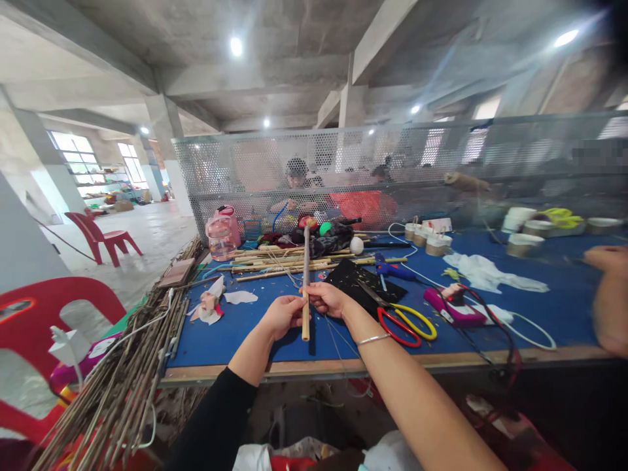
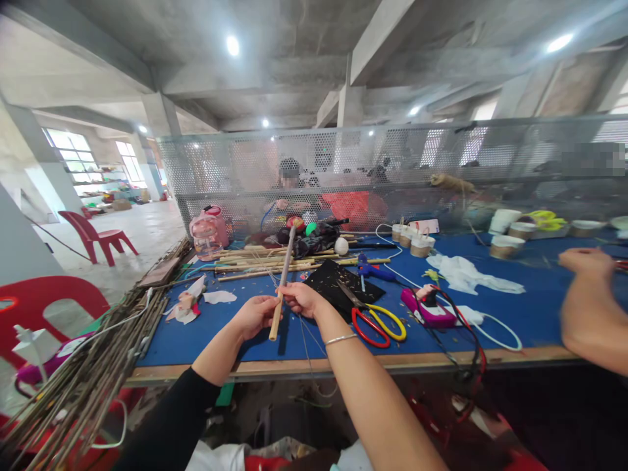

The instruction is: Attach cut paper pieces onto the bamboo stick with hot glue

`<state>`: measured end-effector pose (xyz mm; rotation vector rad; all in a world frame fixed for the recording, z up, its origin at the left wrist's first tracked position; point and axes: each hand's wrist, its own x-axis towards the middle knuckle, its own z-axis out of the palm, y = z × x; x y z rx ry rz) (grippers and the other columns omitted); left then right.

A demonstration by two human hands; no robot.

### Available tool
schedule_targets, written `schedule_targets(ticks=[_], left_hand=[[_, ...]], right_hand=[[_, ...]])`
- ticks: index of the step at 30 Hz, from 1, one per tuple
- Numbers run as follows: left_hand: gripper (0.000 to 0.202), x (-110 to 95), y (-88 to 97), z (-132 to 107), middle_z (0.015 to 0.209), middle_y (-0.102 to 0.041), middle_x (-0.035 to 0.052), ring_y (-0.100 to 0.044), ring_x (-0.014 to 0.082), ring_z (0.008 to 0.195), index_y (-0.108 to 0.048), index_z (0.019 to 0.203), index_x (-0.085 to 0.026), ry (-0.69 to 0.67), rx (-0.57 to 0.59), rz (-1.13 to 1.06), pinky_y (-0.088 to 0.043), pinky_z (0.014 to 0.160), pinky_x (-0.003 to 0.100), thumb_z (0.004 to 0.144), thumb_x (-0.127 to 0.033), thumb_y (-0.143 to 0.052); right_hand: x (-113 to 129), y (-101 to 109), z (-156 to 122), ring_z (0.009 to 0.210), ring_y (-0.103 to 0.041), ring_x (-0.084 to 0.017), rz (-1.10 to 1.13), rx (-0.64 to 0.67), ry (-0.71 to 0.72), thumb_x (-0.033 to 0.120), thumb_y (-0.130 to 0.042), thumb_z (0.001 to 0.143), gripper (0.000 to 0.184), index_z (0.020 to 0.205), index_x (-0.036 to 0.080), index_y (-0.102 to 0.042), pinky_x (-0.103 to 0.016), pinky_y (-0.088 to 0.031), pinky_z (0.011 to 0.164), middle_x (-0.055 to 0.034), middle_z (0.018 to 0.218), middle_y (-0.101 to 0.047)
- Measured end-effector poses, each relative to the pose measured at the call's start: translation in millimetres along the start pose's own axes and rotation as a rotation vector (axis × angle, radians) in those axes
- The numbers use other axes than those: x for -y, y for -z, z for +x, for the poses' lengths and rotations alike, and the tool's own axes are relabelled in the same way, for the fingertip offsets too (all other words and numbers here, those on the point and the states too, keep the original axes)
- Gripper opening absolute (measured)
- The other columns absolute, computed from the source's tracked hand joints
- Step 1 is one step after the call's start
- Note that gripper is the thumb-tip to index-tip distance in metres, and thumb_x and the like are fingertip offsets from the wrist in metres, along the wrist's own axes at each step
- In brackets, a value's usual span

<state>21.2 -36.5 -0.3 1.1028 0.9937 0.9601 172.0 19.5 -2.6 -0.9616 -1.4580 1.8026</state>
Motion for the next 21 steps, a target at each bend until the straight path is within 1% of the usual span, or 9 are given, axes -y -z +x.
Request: schedule_targets(ticks=[2, 3, 6, 8, 11, 14, 17, 19, 21], left_hand=[[0.035, -0.4, -1.4, -1.4, 0.061, -0.059, 0.0012, -0.055, 0.0078, 0.052, -0.056, 0.07, -0.013, 0.012, 0.009, -0.007, -0.044, 0.05, 0.019, 0.065, -0.044, -0.07], [0.035, 0.4, -2.3, -1.7, 0.058, -0.057, -0.0004, -0.054, 0.0073, 0.049, -0.055, 0.07, -0.013, 0.012, 0.0, -0.002, -0.044, 0.049, 0.019, 0.064, -0.045, -0.07], [0.038, 4.8, -5.0, -0.8, 0.048, -0.047, -0.0067, -0.044, 0.0045, 0.04, -0.052, 0.068, -0.014, -0.009, -0.06, 0.027, -0.037, 0.042, 0.017, 0.06, -0.045, -0.073], [0.038, 7.6, -5.5, 0.9, 0.046, -0.046, -0.0077, -0.041, 0.0036, 0.038, -0.05, 0.065, -0.015, -0.018, -0.095, 0.04, -0.032, 0.04, 0.016, 0.058, -0.042, -0.076], [0.035, 7.7, -2.6, 2.5, 0.049, -0.051, -0.0044, -0.045, 0.0053, 0.04, -0.051, 0.065, -0.014, -0.001, -0.091, 0.022, -0.033, 0.041, 0.017, 0.062, -0.041, -0.073], [0.029, 4.0, 1.6, 0.9, 0.059, -0.058, 0.0013, -0.054, 0.0081, 0.048, -0.057, 0.075, -0.012, 0.032, -0.036, -0.015, -0.04, 0.047, 0.019, 0.073, -0.04, -0.064], [0.031, 1.9, 1.7, -1.7, 0.062, -0.062, 0.005, -0.057, 0.0108, 0.05, -0.06, 0.082, -0.01, 0.059, -0.002, -0.006, -0.043, 0.049, 0.022, 0.077, -0.041, -0.058], [0.033, 3.3, -0.9, -2.1, 0.059, -0.061, 0.0038, -0.055, 0.011, 0.047, -0.06, 0.081, -0.011, 0.044, -0.024, 0.018, -0.04, 0.046, 0.021, 0.075, -0.043, -0.059], [0.033, 6.0, -3.9, -1.2, 0.054, -0.058, 0.0001, -0.051, 0.0084, 0.044, -0.06, 0.075, -0.012, 0.001, -0.082, 0.042, -0.036, 0.044, 0.019, 0.071, -0.044, -0.064]], right_hand=[[-0.3, 0.3, 0.2, 0.034, -0.015, -0.002, 0.012, 0.012, -0.002, 0.04, -0.066, 0.068, 0.03, 0.073, 0.017, -0.049, -0.017, -0.007, 0.033, 0.0124, 0.043, -0.027], [-1.4, 0.3, 1.0, 0.034, -0.016, -0.002, 0.013, 0.009, 0.0, 0.04, -0.066, 0.068, 0.03, 0.071, 0.017, -0.048, -0.017, -0.007, 0.033, 0.0123, 0.042, -0.027], [-5.8, -0.5, 4.6, 0.032, -0.018, -0.002, 0.004, -0.014, 0.01, 0.037, -0.067, 0.068, 0.029, 0.066, 0.017, -0.046, -0.019, -0.006, 0.032, 0.0114, 0.04, -0.031], [-7.0, -1.1, 5.7, 0.032, -0.019, -0.002, 0.004, -0.022, 0.014, 0.036, -0.067, 0.068, 0.028, 0.067, 0.016, -0.047, -0.019, -0.006, 0.032, 0.0106, 0.04, -0.034], [-4.3, -0.9, 4.3, 0.033, -0.02, -0.002, 0.033, 0.0, -0.001, 0.035, -0.066, 0.069, 0.026, 0.07, 0.016, -0.048, -0.018, -0.007, 0.033, 0.0105, 0.042, -0.036], [0.1, 0.6, 1.7, 0.034, -0.019, -0.001, 0.069, 0.034, -0.031, 0.033, -0.066, 0.068, 0.026, 0.071, 0.016, -0.046, -0.017, -0.007, 0.035, 0.0106, 0.043, -0.035], [1.7, 2.1, 0.9, 0.033, -0.018, -0.001, 0.08, 0.034, -0.05, 0.031, -0.066, 0.068, 0.025, 0.071, 0.016, -0.047, -0.017, -0.005, 0.035, 0.009, 0.044, -0.04], [0.9, 2.1, 1.5, 0.033, -0.018, -0.001, 0.081, 0.017, -0.049, 0.031, -0.067, 0.068, 0.026, 0.071, 0.015, -0.046, -0.017, -0.004, 0.035, 0.0093, 0.043, -0.039], [-0.5, 1.1, 2.4, 0.033, -0.017, -0.001, 0.082, -0.005, -0.036, 0.03, -0.068, 0.067, 0.027, 0.07, 0.016, -0.046, -0.018, -0.004, 0.035, 0.0109, 0.041, -0.036]])
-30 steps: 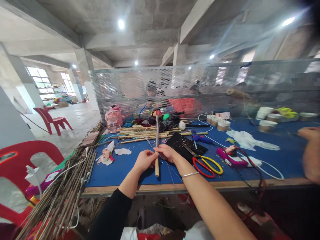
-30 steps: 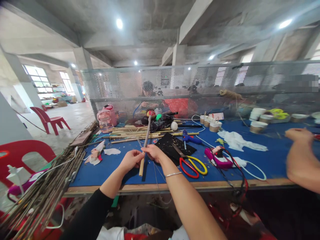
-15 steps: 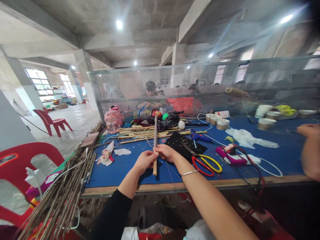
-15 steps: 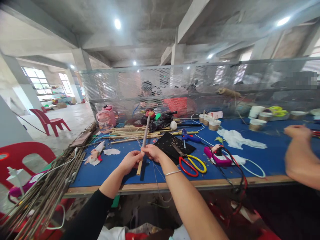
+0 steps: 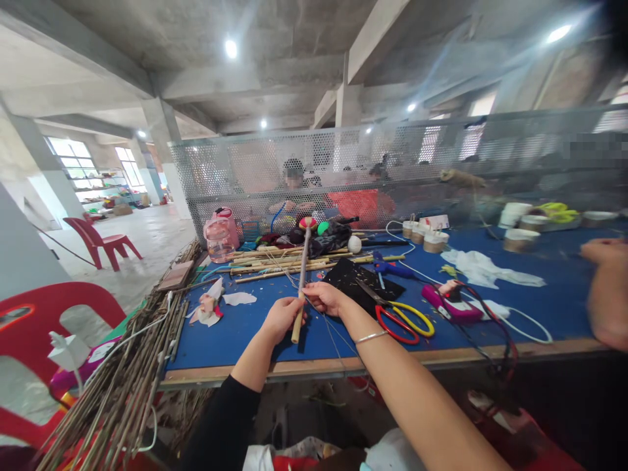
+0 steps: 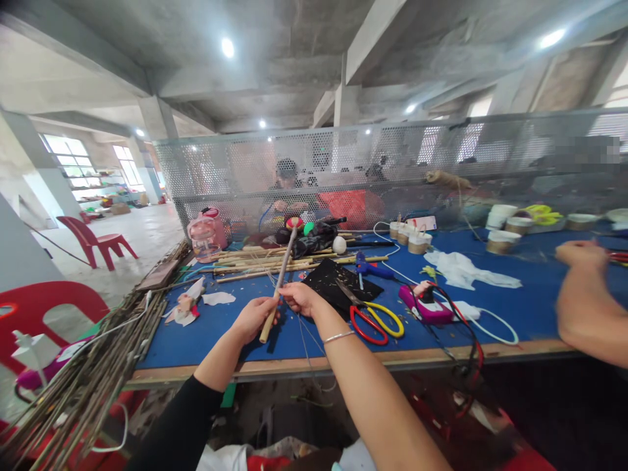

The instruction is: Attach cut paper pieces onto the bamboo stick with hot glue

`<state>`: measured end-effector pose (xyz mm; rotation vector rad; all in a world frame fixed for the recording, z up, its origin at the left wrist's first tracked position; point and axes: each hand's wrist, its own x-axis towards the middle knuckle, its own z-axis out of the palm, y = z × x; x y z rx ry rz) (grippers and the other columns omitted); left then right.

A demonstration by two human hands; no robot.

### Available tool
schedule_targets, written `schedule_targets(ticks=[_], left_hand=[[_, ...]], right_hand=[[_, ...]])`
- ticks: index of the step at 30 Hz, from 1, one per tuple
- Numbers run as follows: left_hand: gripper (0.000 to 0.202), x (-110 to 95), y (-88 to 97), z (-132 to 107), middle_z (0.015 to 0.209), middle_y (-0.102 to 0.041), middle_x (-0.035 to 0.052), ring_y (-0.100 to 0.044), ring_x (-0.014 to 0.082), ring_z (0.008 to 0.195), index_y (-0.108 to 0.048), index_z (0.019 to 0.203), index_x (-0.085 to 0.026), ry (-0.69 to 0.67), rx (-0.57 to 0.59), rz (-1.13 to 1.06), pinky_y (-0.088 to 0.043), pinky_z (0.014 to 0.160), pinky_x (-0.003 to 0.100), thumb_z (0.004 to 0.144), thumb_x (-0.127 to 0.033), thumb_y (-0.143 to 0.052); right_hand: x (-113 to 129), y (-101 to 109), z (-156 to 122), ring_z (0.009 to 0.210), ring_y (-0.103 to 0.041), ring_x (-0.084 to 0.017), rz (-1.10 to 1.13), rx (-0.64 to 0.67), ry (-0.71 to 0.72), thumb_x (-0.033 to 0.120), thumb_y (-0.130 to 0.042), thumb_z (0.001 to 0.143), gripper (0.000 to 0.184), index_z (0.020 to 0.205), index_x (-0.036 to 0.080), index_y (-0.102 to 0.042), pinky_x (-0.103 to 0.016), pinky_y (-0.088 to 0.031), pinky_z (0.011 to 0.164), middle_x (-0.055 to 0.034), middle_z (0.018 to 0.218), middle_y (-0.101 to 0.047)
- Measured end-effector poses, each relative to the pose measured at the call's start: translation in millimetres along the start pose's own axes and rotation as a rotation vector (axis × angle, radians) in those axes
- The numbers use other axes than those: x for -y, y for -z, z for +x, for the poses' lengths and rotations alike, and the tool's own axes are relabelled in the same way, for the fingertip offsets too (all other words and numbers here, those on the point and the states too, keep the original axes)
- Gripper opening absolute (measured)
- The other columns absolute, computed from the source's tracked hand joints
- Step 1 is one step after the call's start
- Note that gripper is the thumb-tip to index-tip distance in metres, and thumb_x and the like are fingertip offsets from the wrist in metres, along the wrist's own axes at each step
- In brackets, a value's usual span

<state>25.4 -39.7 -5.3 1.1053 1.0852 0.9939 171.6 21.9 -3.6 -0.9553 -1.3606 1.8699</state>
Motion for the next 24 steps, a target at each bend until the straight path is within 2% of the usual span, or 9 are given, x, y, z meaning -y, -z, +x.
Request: schedule_targets(ticks=[4, 10, 13, 15, 18, 21, 24], left_hand=[[0.031, 2.8, -2.5, 1.6, 0.047, -0.052, -0.0045, -0.042, 0.0048, 0.04, -0.055, 0.063, -0.013, -0.051, -0.093, 0.02, -0.03, 0.042, 0.018, 0.064, -0.04, -0.071], [0.029, -4.3, 1.2, -4.6, 0.058, -0.059, 0.0015, -0.05, 0.0078, 0.042, -0.06, 0.084, -0.011, 0.014, 0.01, -0.001, -0.038, 0.042, 0.019, 0.08, -0.04, -0.054], [0.031, -3.9, -2.0, -6.4, 0.06, -0.061, 0.0037, -0.052, 0.0098, 0.043, -0.06, 0.087, -0.011, 0.007, 0.006, 0.042, -0.039, 0.042, 0.02, 0.083, -0.039, -0.047], [0.035, -1.8, -4.6, -4.9, 0.059, -0.062, 0.0042, -0.054, 0.011, 0.044, -0.06, 0.087, -0.011, -0.021, -0.047, 0.089, -0.041, 0.043, 0.021, 0.085, -0.04, -0.041], [0.038, 0.0, -5.0, -0.1, 0.062, -0.063, 0.004, -0.055, 0.0125, 0.049, -0.061, 0.09, -0.012, -0.107, -0.214, 0.188, -0.042, 0.048, 0.022, 0.085, -0.042, -0.039], [0.032, -3.0, -1.2, 3.5, 0.069, -0.065, 0.0037, -0.057, 0.0141, 0.061, -0.065, 0.095, -0.014, -0.233, -0.363, 0.337, -0.041, 0.057, 0.022, 0.077, -0.039, -0.054], [0.03, -8.0, 1.9, 2.8, 0.073, -0.066, 0.0041, -0.058, 0.0172, 0.07, -0.07, 0.092, -0.017, -0.319, -0.369, 0.497, -0.041, 0.066, 0.024, 0.068, -0.033, -0.066]], right_hand=[[-1.4, -3.0, 0.8, 0.033, -0.018, -0.001, 0.005, -0.018, 0.023, 0.031, -0.069, 0.067, 0.028, 0.071, 0.016, -0.046, -0.018, -0.005, 0.034, 0.0118, 0.041, -0.034], [-0.1, -1.8, 0.2, 0.032, -0.017, -0.001, 0.033, 0.022, -0.005, 0.035, -0.068, 0.068, 0.031, 0.07, 0.017, -0.043, -0.018, -0.005, 0.036, 0.012, 0.041, -0.032], [-0.9, -0.1, 1.0, 0.033, -0.019, -0.001, 0.028, 0.014, -0.01, 0.036, -0.069, 0.068, 0.032, 0.07, 0.017, -0.043, -0.018, -0.005, 0.036, 0.0114, 0.042, -0.034], [-1.5, -0.2, 1.5, 0.033, -0.019, -0.001, 0.013, -0.001, -0.009, 0.036, -0.069, 0.068, 0.031, 0.07, 0.016, -0.044, -0.018, -0.006, 0.036, 0.0112, 0.042, -0.035], [-1.1, -2.0, 1.3, 0.032, -0.018, -0.001, -0.014, -0.027, -0.008, 0.035, -0.068, 0.069, 0.031, 0.069, 0.017, -0.043, -0.018, -0.006, 0.036, 0.0122, 0.041, -0.031], [-0.1, -4.0, 0.6, 0.033, -0.017, -0.002, -0.038, -0.035, -0.016, 0.035, -0.067, 0.07, 0.031, 0.068, 0.018, -0.041, -0.018, -0.005, 0.035, 0.0126, 0.041, -0.028], [-0.4, -4.0, 1.2, 0.033, -0.017, -0.002, -0.055, -0.028, -0.015, 0.035, -0.067, 0.069, 0.029, 0.069, 0.018, -0.044, -0.018, -0.006, 0.035, 0.0124, 0.041, -0.028]])
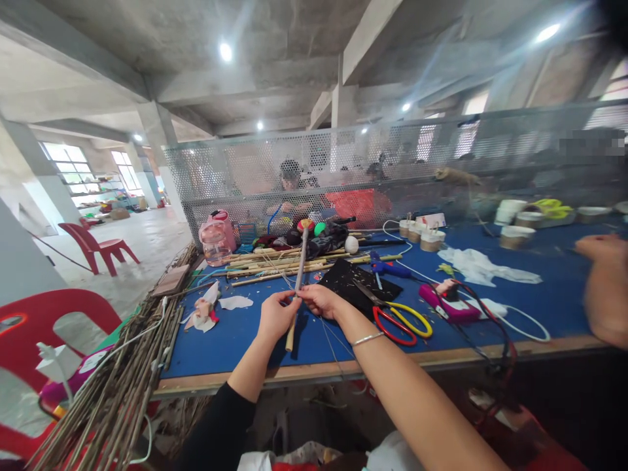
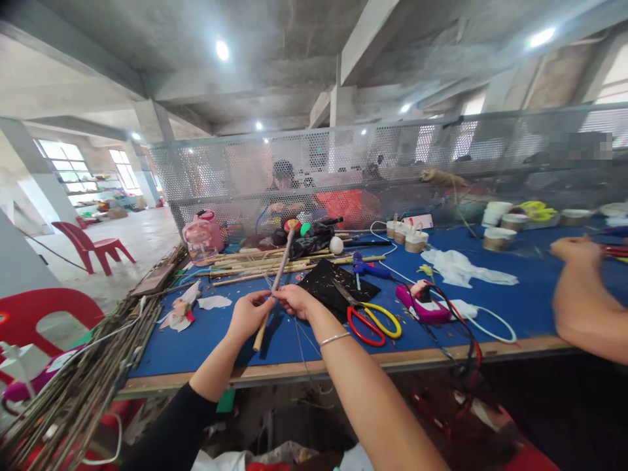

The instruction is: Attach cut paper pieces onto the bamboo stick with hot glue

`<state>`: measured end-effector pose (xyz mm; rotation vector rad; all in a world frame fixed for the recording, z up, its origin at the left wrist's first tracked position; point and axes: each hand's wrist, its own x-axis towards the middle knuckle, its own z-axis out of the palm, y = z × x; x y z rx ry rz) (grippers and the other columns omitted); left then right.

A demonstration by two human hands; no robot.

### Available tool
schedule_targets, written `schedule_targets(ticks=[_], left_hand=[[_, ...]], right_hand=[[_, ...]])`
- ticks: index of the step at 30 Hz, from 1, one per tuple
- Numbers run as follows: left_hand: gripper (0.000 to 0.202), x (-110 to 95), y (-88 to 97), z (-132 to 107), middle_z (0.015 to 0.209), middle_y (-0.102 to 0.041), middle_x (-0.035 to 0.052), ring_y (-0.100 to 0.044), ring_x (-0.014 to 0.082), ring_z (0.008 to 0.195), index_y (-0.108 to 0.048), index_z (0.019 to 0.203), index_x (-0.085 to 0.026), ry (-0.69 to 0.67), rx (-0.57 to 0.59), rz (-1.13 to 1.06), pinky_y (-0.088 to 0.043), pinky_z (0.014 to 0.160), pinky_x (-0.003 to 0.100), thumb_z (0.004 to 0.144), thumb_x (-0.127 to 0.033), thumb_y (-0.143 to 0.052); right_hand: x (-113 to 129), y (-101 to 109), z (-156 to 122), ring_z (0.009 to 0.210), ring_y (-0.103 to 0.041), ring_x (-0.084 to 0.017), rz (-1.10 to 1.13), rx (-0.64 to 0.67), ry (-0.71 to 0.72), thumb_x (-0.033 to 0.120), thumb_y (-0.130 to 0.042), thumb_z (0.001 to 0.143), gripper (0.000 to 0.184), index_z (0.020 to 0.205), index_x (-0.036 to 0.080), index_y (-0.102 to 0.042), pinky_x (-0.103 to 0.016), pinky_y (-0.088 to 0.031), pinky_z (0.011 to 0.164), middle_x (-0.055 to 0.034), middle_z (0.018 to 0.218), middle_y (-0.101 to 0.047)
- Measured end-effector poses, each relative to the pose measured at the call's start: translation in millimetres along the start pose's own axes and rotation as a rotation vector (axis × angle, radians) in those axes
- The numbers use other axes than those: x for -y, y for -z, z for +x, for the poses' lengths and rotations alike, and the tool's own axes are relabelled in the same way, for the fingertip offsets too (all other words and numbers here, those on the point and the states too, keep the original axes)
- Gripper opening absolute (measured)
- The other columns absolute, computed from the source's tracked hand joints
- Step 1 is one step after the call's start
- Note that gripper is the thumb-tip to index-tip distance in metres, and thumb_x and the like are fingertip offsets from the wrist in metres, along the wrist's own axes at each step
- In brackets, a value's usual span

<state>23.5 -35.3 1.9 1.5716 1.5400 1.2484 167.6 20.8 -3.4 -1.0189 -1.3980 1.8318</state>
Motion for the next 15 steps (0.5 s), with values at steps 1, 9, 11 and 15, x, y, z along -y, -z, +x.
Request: schedule_targets(ticks=[1, 9, 11, 15], left_hand=[[0.028, -1.1, 1.0, -0.5, 0.074, -0.067, 0.0046, -0.058, 0.0183, 0.072, -0.072, 0.091, -0.019, -0.024, 0.007, 0.041, -0.04, 0.068, 0.025, 0.068, -0.033, -0.066], [0.015, -10.3, -4.4, -13.4, 0.09, -0.067, 0.0107, -0.057, 0.0255, 0.091, -0.073, 0.078, -0.022, -0.07, -0.068, 0.247, -0.038, 0.074, 0.027, 0.072, -0.031, -0.062], [0.014, -13.2, -5.8, -14.3, 0.089, -0.066, 0.0102, -0.058, 0.0242, 0.088, -0.072, 0.075, -0.022, -0.096, -0.09, 0.288, -0.037, 0.073, 0.026, 0.073, -0.03, -0.061], [0.016, -13.4, -1.7, -9.6, 0.082, -0.066, 0.009, -0.058, 0.022, 0.079, -0.069, 0.073, -0.021, -0.101, -0.117, 0.327, -0.037, 0.071, 0.027, 0.077, -0.031, -0.057]], right_hand=[[-0.5, 0.3, 0.6, 0.033, -0.017, -0.002, -0.006, 0.003, 0.001, 0.035, -0.067, 0.069, 0.028, 0.07, 0.017, -0.045, -0.018, -0.006, 0.035, 0.0123, 0.041, -0.028], [-1.4, -0.2, 3.3, 0.034, -0.019, -0.002, -0.04, 0.002, -0.033, 0.034, -0.065, 0.071, 0.028, 0.066, 0.018, -0.043, -0.018, -0.008, 0.036, 0.0112, 0.042, -0.03], [-0.1, -1.4, 2.3, 0.034, -0.018, -0.003, -0.042, 0.002, -0.037, 0.034, -0.063, 0.072, 0.028, 0.066, 0.018, -0.041, -0.018, -0.008, 0.036, 0.0113, 0.042, -0.03], [1.4, -2.5, 1.0, 0.033, -0.016, -0.003, -0.042, 0.011, -0.036, 0.033, -0.062, 0.073, 0.027, 0.067, 0.019, -0.04, -0.019, -0.006, 0.036, 0.0118, 0.042, -0.027]])
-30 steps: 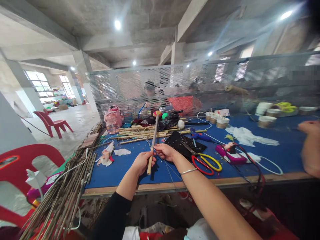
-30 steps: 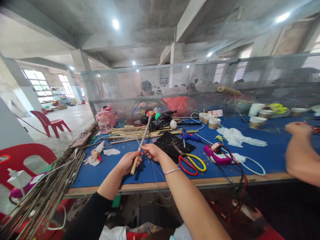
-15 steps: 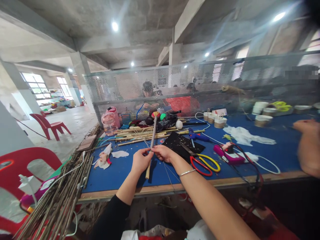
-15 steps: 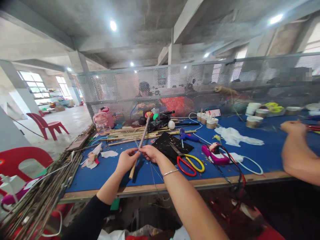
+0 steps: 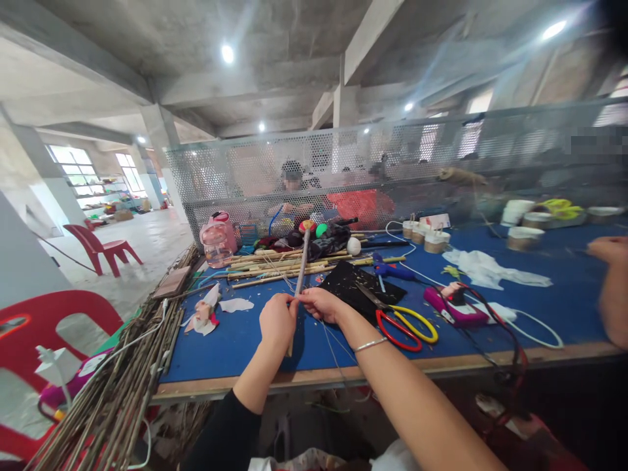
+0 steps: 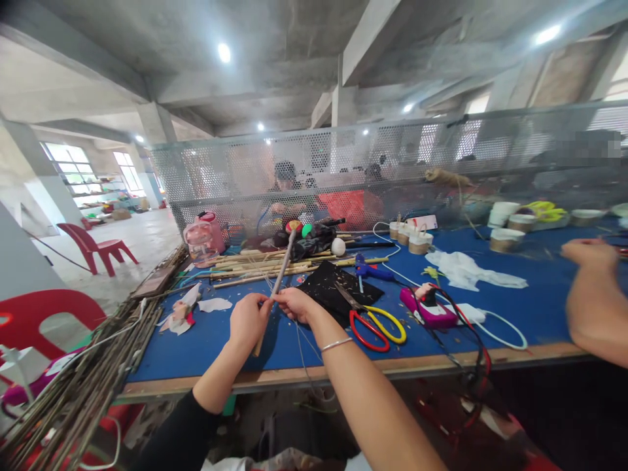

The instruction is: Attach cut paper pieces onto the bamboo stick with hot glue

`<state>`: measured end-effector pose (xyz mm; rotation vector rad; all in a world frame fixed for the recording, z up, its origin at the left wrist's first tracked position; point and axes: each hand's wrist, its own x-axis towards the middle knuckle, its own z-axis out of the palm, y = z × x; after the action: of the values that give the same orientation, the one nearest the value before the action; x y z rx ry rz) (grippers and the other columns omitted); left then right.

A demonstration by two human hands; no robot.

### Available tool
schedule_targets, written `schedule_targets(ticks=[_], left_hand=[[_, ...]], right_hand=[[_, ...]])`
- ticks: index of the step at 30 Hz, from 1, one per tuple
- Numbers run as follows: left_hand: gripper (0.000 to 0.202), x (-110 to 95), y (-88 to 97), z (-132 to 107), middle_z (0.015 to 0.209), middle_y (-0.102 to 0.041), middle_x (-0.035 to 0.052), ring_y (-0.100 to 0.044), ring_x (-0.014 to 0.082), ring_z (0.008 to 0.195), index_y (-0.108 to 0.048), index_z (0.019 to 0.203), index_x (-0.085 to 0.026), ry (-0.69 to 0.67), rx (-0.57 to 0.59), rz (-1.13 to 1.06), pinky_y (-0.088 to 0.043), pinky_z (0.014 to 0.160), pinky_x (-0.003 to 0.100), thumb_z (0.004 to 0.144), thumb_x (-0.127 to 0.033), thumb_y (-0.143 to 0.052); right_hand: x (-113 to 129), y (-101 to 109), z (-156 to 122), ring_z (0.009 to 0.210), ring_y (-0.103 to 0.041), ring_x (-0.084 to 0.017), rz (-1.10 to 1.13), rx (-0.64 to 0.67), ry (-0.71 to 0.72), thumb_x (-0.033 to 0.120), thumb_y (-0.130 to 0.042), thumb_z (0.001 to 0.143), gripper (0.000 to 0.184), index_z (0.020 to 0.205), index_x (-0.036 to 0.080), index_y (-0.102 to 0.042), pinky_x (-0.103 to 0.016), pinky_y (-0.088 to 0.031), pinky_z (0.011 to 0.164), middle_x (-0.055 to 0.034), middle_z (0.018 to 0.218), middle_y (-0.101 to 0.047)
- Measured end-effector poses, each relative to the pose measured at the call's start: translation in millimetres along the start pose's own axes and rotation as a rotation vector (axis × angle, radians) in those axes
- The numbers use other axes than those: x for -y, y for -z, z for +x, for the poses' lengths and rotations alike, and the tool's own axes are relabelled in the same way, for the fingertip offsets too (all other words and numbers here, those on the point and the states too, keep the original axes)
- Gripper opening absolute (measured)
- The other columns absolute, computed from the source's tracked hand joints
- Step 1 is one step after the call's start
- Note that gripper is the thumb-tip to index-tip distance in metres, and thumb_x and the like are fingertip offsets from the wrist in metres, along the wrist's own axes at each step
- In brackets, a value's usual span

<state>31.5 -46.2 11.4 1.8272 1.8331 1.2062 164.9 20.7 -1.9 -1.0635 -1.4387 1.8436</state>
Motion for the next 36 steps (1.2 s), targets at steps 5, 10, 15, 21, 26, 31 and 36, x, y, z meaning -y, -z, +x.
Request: schedule_targets(ticks=[5, 10, 15, 21, 26, 31, 36], left_hand=[[0.027, 19.6, 7.0, 10.4, 0.075, -0.068, 0.0084, -0.059, 0.0198, 0.069, -0.068, 0.082, -0.018, 0.083, -0.005, -0.042, -0.038, 0.066, 0.027, 0.083, -0.034, -0.047], [0.04, 23.1, 6.2, 8.6, 0.065, -0.066, 0.0089, -0.059, 0.02, 0.063, -0.069, 0.07, -0.017, 0.099, 0.044, -0.06, -0.036, 0.062, 0.027, 0.082, -0.047, -0.046], [0.027, 2.8, 5.6, -1.6, 0.081, -0.069, 0.0091, -0.06, 0.0218, 0.074, -0.073, 0.083, -0.022, 0.006, 0.045, 0.106, -0.037, 0.066, 0.027, 0.074, -0.043, -0.059], [0.025, -10.1, 1.8, -8.3, 0.084, -0.067, 0.0087, -0.059, 0.0214, 0.082, -0.072, 0.077, -0.022, -0.029, 0.047, 0.367, -0.038, 0.068, 0.027, 0.081, -0.034, -0.049], [0.027, -7.3, -6.5, -10.7, 0.084, -0.066, 0.0099, -0.059, 0.0214, 0.083, -0.068, 0.077, -0.019, 0.042, -0.018, 0.266, -0.038, 0.069, 0.028, 0.083, -0.034, -0.046], [0.03, 9.1, -3.7, 0.2, 0.077, -0.069, 0.0074, -0.061, 0.0181, 0.071, -0.068, 0.079, -0.017, 0.122, 0.002, 0.104, -0.039, 0.063, 0.025, 0.082, -0.038, -0.047], [0.052, 24.5, 5.2, 6.9, 0.068, -0.067, 0.0079, -0.059, 0.0166, 0.059, -0.068, 0.078, -0.014, 0.179, 0.037, -0.051, -0.038, 0.057, 0.026, 0.087, -0.047, -0.029]], right_hand=[[-0.8, 0.1, 1.1, 0.033, -0.015, -0.003, -0.003, -0.024, 0.01, 0.031, -0.061, 0.073, 0.028, 0.065, 0.019, -0.037, -0.019, -0.005, 0.036, 0.0119, 0.04, -0.027], [-1.9, 0.3, 2.7, 0.033, -0.014, -0.003, -0.016, -0.044, 0.022, 0.033, -0.062, 0.071, 0.028, 0.065, 0.019, -0.039, -0.02, -0.005, 0.036, 0.0124, 0.039, -0.026], [-3.0, 0.2, 3.3, 0.033, -0.014, -0.003, -0.042, -0.045, 0.037, 0.034, -0.063, 0.07, 0.027, 0.063, 0.018, -0.042, -0.021, -0.006, 0.036, 0.0123, 0.037, -0.026], [-2.0, -3.7, 1.9, 0.033, -0.017, -0.003, -0.078, -0.058, 0.048, 0.032, -0.063, 0.071, 0.026, 0.062, 0.017, -0.043, -0.021, -0.007, 0.036, 0.0116, 0.037, -0.029], [-1.6, -6.3, 0.0, 0.032, -0.018, -0.003, -0.098, -0.056, 0.046, 0.029, -0.06, 0.074, 0.025, 0.06, 0.017, -0.043, -0.022, -0.008, 0.036, 0.0111, 0.036, -0.029], [-0.6, -5.4, 0.1, 0.032, -0.016, -0.003, -0.082, -0.063, 0.024, 0.028, -0.058, 0.076, 0.024, 0.062, 0.018, -0.041, -0.021, -0.007, 0.036, 0.0117, 0.037, -0.028], [-1.6, -3.6, 2.5, 0.032, -0.017, -0.003, -0.048, -0.067, 0.018, 0.03, -0.062, 0.073, 0.028, 0.061, 0.018, -0.04, -0.019, -0.008, 0.035, 0.0121, 0.038, -0.028]])
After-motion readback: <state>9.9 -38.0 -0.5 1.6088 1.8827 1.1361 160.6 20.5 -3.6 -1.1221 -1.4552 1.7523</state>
